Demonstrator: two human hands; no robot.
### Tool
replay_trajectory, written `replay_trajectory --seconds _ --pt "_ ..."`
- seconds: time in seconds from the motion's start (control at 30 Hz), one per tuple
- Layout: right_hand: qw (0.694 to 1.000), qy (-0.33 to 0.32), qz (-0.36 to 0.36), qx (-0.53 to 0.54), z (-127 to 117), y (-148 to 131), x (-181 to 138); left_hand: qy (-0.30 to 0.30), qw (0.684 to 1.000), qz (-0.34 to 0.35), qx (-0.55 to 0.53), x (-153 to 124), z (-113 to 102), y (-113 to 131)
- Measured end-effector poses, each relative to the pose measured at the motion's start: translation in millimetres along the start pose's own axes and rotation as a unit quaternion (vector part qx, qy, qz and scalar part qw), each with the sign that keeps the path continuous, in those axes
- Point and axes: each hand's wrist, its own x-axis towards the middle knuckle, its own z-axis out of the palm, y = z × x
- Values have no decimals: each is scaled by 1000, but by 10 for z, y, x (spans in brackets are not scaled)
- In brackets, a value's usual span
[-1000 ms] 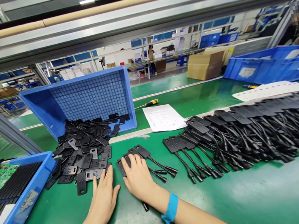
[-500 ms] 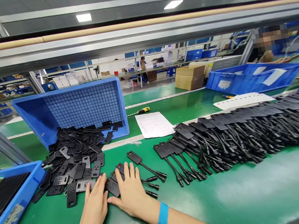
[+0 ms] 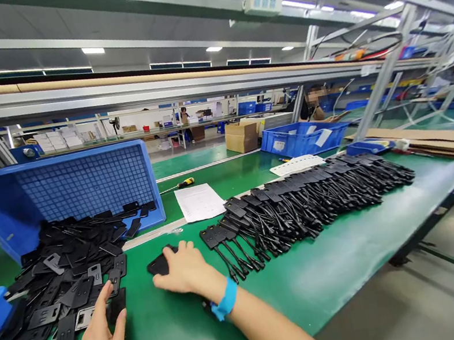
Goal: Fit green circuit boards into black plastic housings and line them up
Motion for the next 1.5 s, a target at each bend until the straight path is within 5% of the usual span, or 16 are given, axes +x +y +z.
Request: replay_trajectory --seconds 0.1,0.2,0.37,0.5,0.83,1.13,1.37,1.5 --pt "993 50 90 -60 -64 398 100 -10 1000 -1 -13 -15 14 27" --pt "979 93 149 -99 140 752 127 -20 999 -6 -25 -32 36 39" --pt "969 128 165 -134 496 1021 93 -33 998 -17 -45 -49 59 53" --pt "967 149 149 -141 448 895 180 -47 997 -28 -53 -62 75 67" --pt "987 60 -63 -136 613 77 338 -47 996 -36 -62 -49 87 45" --pt "982 51 0 -180 106 663 152 -72 997 -9 -41 -65 114 85" --pt "981 54 -47 -180 410 614 -140 -73 996 -8 -45 -64 93 56" --pt "980 86 -17 -177 530 597 -117 -75 996 -9 -44 -56 67 63"
